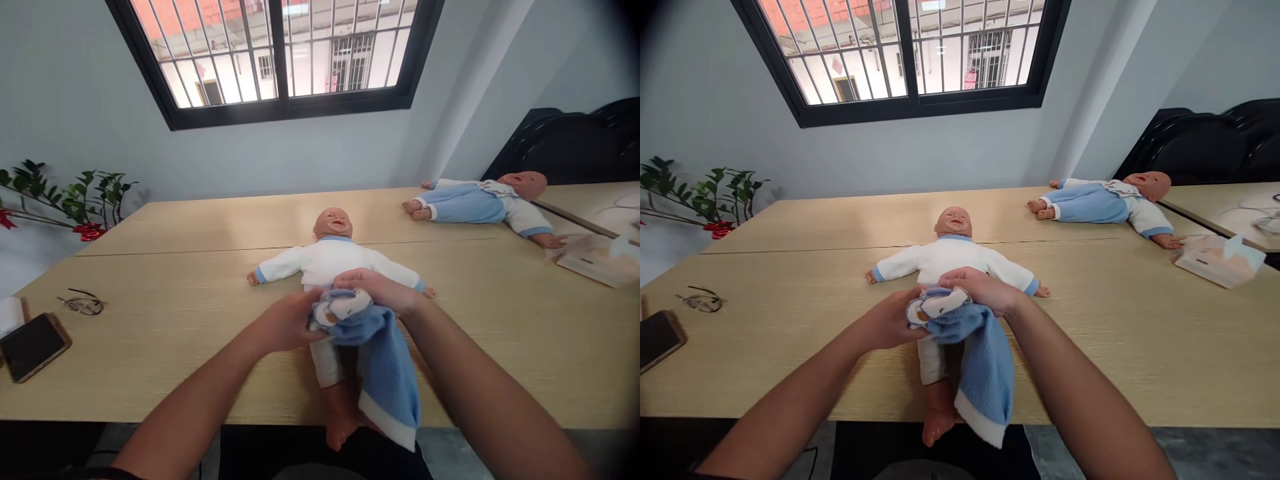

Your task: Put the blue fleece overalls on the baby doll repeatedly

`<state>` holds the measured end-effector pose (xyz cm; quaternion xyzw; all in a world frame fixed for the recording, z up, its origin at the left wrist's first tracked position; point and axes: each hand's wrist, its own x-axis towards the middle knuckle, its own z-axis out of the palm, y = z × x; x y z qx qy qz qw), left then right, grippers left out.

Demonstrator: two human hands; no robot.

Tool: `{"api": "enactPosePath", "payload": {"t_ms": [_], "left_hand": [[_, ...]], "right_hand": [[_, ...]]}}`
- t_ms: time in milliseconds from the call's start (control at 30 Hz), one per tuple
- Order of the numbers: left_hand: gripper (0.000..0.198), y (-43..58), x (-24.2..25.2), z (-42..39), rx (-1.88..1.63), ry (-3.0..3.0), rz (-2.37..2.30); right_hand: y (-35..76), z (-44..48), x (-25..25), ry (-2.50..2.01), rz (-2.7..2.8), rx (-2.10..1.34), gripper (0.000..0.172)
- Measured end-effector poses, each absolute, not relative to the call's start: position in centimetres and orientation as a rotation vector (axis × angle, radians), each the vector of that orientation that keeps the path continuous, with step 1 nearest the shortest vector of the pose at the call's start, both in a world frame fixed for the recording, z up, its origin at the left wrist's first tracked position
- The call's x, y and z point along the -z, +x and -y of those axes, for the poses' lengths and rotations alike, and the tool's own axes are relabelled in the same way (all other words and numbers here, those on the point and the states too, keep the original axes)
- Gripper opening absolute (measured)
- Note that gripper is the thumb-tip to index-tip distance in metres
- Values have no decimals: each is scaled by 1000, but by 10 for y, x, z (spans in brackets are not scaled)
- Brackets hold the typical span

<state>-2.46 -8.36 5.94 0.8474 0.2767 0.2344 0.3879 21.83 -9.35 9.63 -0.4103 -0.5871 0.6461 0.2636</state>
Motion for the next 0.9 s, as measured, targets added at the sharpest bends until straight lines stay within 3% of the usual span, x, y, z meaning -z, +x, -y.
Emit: {"api": "enactPosePath", "payload": {"t_ms": [100,267,433,567,700,900], "left_hand": [[43,-23,-58,83,-750,2377,-605],[25,-11,-48,95,-883,2640,-12],[26,6,-40,117,-803,2728,228],[30,10,-29,128,-628,2774,260],[43,11,-18,139,-372,2695,310],[59,10,-19,150,-141,2423,270]], "right_hand": [[211,97,-98,-1223,1853,-1638,21],[189,102,-97,-1463,2031,-708,12],[181,113,-99,-1674,2371,-645,46],[182,117,-103,-1640,2230,-226,34],[186,112,-102,-1393,2333,-291,28],[187,113,-83,-1690,2383,-687,60]]}}
